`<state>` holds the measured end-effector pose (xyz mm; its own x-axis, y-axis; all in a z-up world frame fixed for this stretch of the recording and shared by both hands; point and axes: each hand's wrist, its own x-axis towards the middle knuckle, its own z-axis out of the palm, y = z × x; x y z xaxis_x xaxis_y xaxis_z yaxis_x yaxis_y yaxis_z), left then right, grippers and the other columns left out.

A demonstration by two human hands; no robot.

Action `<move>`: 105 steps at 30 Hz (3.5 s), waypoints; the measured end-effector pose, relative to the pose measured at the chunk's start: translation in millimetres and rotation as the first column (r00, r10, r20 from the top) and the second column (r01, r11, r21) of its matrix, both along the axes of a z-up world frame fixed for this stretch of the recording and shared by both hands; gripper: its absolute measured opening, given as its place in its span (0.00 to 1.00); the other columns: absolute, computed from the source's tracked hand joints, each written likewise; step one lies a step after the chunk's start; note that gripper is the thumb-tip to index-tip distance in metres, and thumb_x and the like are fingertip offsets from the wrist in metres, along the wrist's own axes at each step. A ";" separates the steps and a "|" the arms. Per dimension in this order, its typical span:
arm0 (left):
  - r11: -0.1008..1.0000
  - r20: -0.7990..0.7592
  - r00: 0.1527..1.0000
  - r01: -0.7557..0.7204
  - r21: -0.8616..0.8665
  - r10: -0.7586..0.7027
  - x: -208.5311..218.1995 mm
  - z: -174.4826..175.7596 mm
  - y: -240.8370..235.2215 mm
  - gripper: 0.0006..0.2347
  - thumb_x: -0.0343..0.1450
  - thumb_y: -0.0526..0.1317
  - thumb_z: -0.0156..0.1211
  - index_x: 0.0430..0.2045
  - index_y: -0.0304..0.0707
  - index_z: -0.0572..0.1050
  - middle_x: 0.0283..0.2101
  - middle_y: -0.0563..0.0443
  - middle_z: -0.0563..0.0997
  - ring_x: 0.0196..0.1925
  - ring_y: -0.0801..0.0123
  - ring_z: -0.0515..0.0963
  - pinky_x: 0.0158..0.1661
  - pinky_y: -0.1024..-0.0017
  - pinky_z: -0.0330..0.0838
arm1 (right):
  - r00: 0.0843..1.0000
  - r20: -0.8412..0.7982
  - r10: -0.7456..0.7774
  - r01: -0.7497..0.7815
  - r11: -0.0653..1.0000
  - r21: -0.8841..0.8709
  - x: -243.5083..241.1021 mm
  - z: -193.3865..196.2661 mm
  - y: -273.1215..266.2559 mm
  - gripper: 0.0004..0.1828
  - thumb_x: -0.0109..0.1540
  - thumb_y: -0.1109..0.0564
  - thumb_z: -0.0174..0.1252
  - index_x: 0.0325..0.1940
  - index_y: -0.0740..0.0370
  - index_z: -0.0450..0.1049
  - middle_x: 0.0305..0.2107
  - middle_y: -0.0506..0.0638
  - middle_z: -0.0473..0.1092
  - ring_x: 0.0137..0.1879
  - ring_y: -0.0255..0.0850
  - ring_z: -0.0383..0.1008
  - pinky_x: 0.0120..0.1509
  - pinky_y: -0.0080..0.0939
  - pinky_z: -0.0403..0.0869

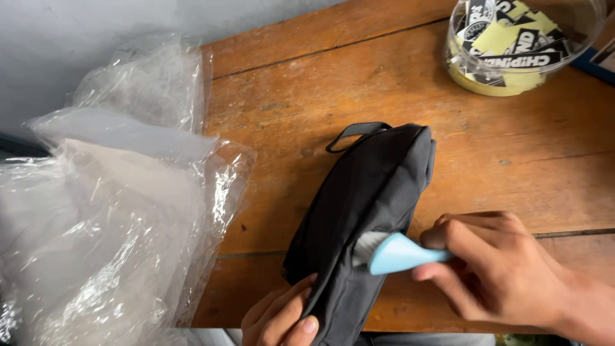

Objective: The person uses a light blue brush to scrub the exterior of a black shoulder bag, focusing on the printed label and seams. The person then attaches a black strap to the bag's metal D-rings and zips the bag closed.

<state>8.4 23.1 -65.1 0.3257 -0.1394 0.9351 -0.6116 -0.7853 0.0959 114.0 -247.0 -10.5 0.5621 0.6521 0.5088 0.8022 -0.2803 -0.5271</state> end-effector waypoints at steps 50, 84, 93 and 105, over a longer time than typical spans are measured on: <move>0.713 -0.673 0.338 0.567 -0.412 -0.658 14.7 107.1 28.4 0.28 0.87 0.59 0.35 0.41 0.30 0.76 0.40 0.37 0.85 0.44 0.45 0.89 0.51 0.58 0.83 | 0.822 -0.567 -0.061 0.275 0.913 0.300 19.1 24.5 -11.4 0.28 0.56 0.45 0.64 0.55 0.63 0.74 0.20 0.38 0.53 0.24 0.29 0.47 0.26 0.31 0.48; 0.756 -0.696 0.377 0.539 -0.372 -0.611 133.6 111.8 -55.1 0.10 0.72 0.29 0.59 0.46 0.38 0.71 0.45 0.50 0.79 0.39 0.71 0.77 0.37 0.77 0.73 | 0.871 -0.473 -0.130 0.360 0.825 0.435 16.6 -13.3 -6.4 0.14 0.56 0.61 0.70 0.43 0.59 0.75 0.30 0.43 0.72 0.33 0.28 0.66 0.37 0.28 0.68; 0.775 -0.699 0.375 0.470 -0.422 -0.609 126.9 109.1 -52.1 0.08 0.74 0.34 0.63 0.46 0.39 0.75 0.30 0.60 0.76 0.24 0.82 0.66 0.28 0.82 0.61 | 0.778 -0.616 -0.125 0.433 0.817 0.381 9.5 2.8 -4.6 0.10 0.58 0.57 0.68 0.41 0.59 0.76 0.17 0.41 0.61 0.21 0.26 0.55 0.22 0.28 0.56; 0.816 -0.632 0.528 0.467 -0.341 -0.566 123.3 100.5 -55.6 0.08 0.73 0.36 0.65 0.43 0.40 0.74 0.43 0.56 0.83 0.29 0.76 0.77 0.33 0.79 0.74 | 0.704 -0.710 -0.036 0.377 0.865 0.330 14.3 16.2 -2.4 0.14 0.60 0.61 0.63 0.50 0.62 0.75 0.30 0.45 0.73 0.26 0.29 0.60 0.28 0.30 0.61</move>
<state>131.7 -32.5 35.4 0.7701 -0.4058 0.4921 -0.6218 -0.3055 0.7212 128.3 -249.4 5.8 0.9479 0.2895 0.1330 0.1411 -0.0074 -0.9900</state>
